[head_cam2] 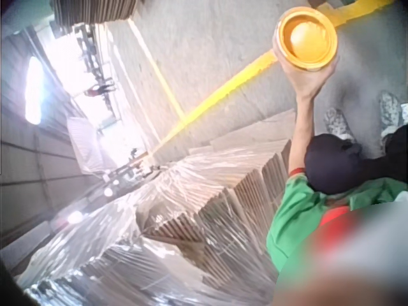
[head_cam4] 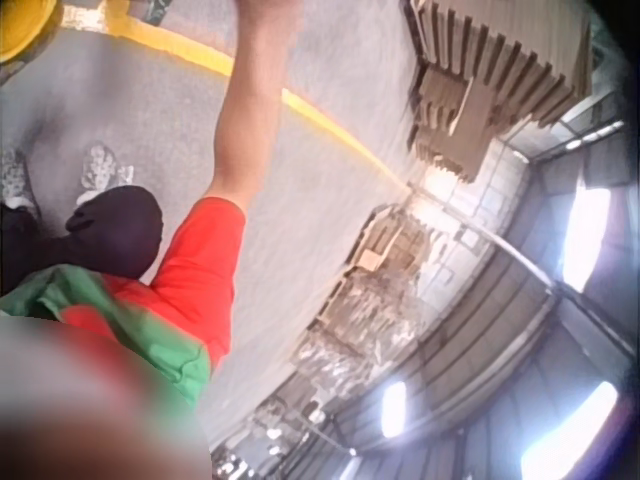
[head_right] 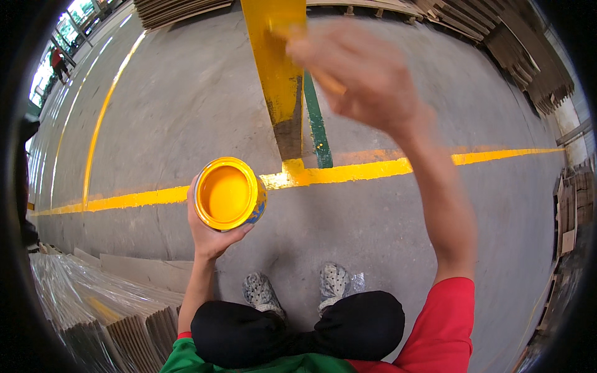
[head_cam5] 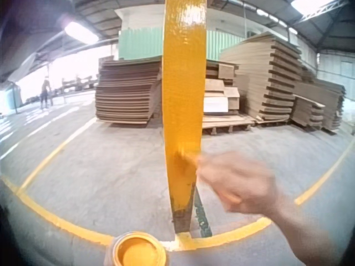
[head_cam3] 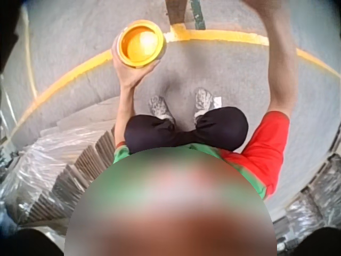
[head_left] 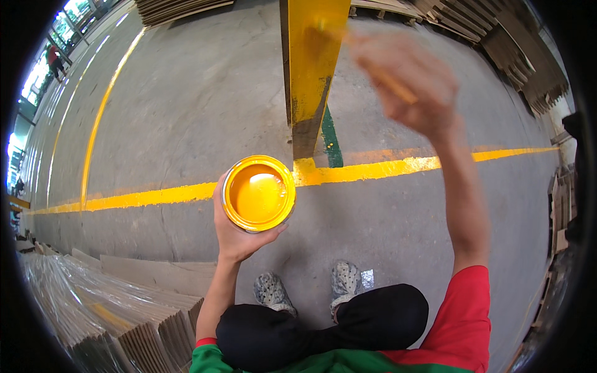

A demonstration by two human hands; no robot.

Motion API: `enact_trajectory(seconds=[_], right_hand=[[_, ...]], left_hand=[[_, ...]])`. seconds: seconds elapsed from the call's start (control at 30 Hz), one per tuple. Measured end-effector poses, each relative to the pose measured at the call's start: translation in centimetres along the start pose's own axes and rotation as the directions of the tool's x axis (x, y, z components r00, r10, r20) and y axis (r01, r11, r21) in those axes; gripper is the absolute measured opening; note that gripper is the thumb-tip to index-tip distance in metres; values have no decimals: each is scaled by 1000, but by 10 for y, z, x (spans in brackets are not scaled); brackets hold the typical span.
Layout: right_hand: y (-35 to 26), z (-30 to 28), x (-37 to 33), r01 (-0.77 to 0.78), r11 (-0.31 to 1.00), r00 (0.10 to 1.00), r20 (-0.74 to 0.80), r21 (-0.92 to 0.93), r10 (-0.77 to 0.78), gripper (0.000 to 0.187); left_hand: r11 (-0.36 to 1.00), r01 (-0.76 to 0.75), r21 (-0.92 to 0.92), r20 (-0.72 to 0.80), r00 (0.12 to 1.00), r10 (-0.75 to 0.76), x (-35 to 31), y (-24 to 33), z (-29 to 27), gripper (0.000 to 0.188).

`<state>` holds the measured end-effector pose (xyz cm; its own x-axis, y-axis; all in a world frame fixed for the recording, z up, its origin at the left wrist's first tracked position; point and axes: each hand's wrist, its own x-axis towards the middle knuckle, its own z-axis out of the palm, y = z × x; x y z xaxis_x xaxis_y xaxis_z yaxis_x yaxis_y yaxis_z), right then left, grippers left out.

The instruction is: The person paints a vertical metal beam yellow using a paintbrush and a small paint can. They repeatedly dip the brush into the can and apply paint to the beam's surface, working from the base upward and covering multiple sides.

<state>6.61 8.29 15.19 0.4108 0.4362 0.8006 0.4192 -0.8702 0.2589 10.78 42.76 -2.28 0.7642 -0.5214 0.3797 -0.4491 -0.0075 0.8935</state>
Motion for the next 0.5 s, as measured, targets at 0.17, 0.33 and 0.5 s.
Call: enact_trajectory(seconds=[0.17,0.33,0.5], right_hand=[[40,-22,53,199,922,928,-239,-331,-286,21],[-4,22,-41,49,977,992,-103,-208,-72,27],[-68,76,-141,-147,989,975,164,-4,146,33]], left_hand=[[1000,19,0,8,1000,-19,1,-1,4,117],[998,11,-58,8,1000,-10,2,-3,3,119],[1000,15,-25,-9,1000,-15,-4,-4,-1,120]])
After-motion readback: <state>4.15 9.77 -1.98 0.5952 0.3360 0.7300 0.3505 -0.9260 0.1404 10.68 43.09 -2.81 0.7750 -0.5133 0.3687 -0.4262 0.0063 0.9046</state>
